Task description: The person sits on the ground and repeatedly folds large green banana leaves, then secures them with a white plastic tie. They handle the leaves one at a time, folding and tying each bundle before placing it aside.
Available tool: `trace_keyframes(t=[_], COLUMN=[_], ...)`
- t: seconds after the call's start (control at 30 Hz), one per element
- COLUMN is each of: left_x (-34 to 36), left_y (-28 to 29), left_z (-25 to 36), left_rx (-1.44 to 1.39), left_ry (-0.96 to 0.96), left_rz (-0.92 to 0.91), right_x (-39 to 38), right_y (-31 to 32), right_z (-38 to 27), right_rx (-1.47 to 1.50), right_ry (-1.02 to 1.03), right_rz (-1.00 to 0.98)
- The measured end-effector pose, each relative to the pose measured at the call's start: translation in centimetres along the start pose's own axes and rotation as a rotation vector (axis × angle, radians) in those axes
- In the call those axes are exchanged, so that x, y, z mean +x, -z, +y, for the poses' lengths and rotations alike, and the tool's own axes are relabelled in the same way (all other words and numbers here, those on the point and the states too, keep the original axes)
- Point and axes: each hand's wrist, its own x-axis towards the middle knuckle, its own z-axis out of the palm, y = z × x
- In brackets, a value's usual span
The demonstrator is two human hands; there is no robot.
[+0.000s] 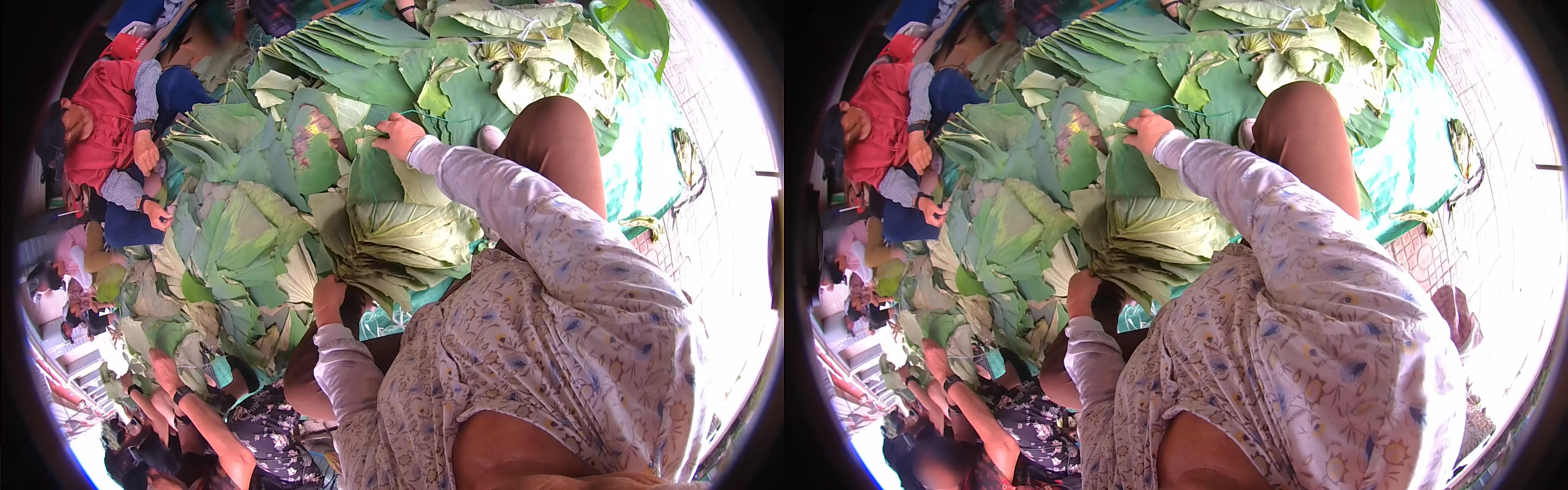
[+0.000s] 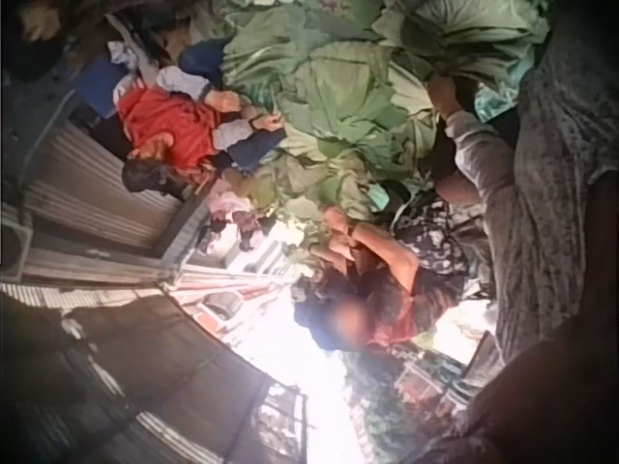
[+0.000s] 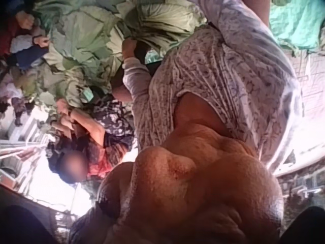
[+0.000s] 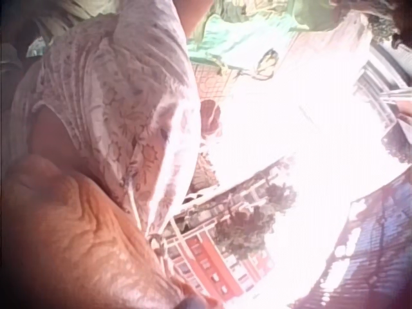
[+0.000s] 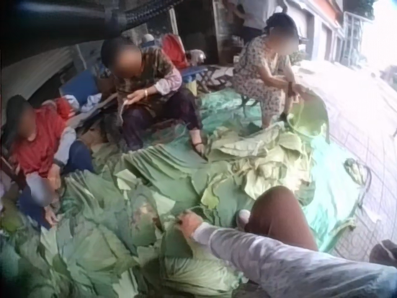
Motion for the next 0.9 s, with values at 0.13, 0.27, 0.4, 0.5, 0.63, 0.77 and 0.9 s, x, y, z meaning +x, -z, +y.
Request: trace_keyframes(t=[0.13,0.27,0.4,0.5,0.63,0.77,0.9], left_x=[-0.8,-3.1,-3.7,-4.3,-3.8,-3.1,-2.3], left_y=[1.6,5.1,5.8,5.7,5.1,2.5,2.9], left_z=[-0.9,-0.5,-1.2,-1.2,-1.4,-4.8,-2.7], left_rx=[-0.095,-0.079,0.008,0.007,0.062,0.187,0.147], left_ry=[0.0,-0.014,-0.007,0.021,0.032,0.147,0.296], left_rz=[0.051,0.152,0.121,0.074,-0.02,-0.046,0.096], right_x=[0.4,3.2,5.6,8.0,8.7,10.3,10.0], right_y=[2.5,6.4,11.8,15.6,20.1,27.4,37.3], right_z=[-0.7,1.5,4.0,5.1,6.4,10.2,20.1], right_rx=[-0.024,-0.148,-0.179,-0.221,-0.37,-0.462,-0.529], right_ry=[-0.085,-0.193,-0.377,-0.424,-0.33,-0.76,-0.656], right_rz=[0.161,0.275,0.541,0.606,0.701,0.815,1.001])
